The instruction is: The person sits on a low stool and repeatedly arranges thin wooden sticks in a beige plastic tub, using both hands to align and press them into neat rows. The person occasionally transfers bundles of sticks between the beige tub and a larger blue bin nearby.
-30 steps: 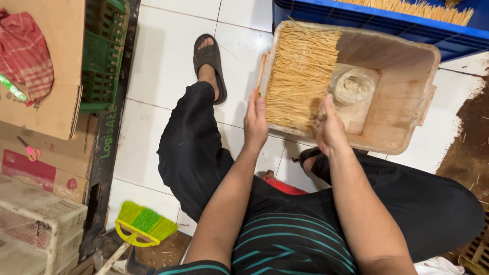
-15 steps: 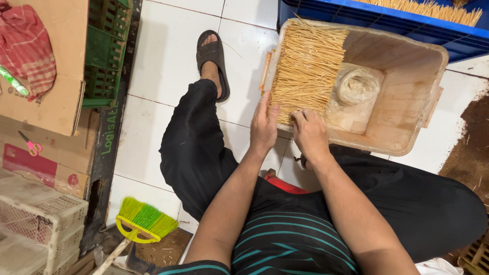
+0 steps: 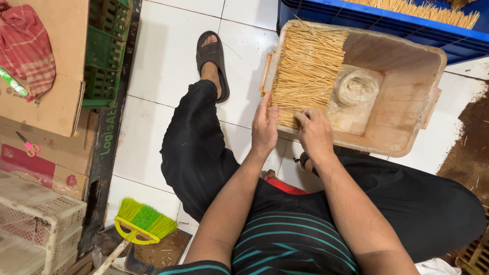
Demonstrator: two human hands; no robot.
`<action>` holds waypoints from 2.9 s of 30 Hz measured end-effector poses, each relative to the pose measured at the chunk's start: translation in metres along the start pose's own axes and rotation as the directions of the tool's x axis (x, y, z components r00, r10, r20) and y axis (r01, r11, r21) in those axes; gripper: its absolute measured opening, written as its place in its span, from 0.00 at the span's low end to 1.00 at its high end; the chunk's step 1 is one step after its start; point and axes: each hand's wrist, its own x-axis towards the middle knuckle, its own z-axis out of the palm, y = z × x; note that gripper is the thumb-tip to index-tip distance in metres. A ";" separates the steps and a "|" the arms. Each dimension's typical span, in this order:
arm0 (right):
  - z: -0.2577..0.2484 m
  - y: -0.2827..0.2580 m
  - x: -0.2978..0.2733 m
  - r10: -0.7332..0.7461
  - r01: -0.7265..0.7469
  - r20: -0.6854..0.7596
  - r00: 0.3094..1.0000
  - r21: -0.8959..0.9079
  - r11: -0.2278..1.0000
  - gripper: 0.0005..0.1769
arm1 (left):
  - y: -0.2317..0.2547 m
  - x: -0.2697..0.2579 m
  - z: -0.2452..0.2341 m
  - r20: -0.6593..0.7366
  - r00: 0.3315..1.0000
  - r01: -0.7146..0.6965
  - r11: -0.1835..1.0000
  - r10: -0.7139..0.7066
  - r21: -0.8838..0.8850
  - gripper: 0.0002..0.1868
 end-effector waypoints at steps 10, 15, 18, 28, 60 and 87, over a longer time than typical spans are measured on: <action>-0.030 0.021 0.071 -0.137 0.136 -0.132 0.982 -0.023 0.990 0.17 | 0.004 0.027 0.012 -0.029 0.998 -0.055 0.998 0.054 -0.018 0.34; -0.038 0.037 0.116 -0.100 0.097 -0.063 0.993 -0.054 0.994 0.14 | 0.003 0.030 0.024 -0.018 0.986 -0.161 0.982 0.163 0.095 0.35; -0.035 0.044 0.140 -0.124 0.119 -0.104 0.987 -0.047 0.992 0.17 | 0.002 0.035 0.028 -0.022 0.991 -0.131 0.984 0.135 0.123 0.37; -0.011 0.056 0.189 -0.086 0.122 0.164 0.983 -0.228 0.966 0.29 | 0.007 0.058 0.030 -0.018 0.992 -0.119 0.988 0.121 0.097 0.39; -0.008 0.054 0.220 0.127 0.075 0.469 0.874 -0.389 0.918 0.30 | 0.007 0.076 0.025 -0.033 0.993 -0.115 0.993 0.116 0.017 0.39; -0.041 0.030 0.234 0.319 -0.066 0.715 0.622 -0.358 0.931 0.28 | 0.007 0.076 0.027 0.015 0.999 -0.050 0.998 0.049 0.029 0.40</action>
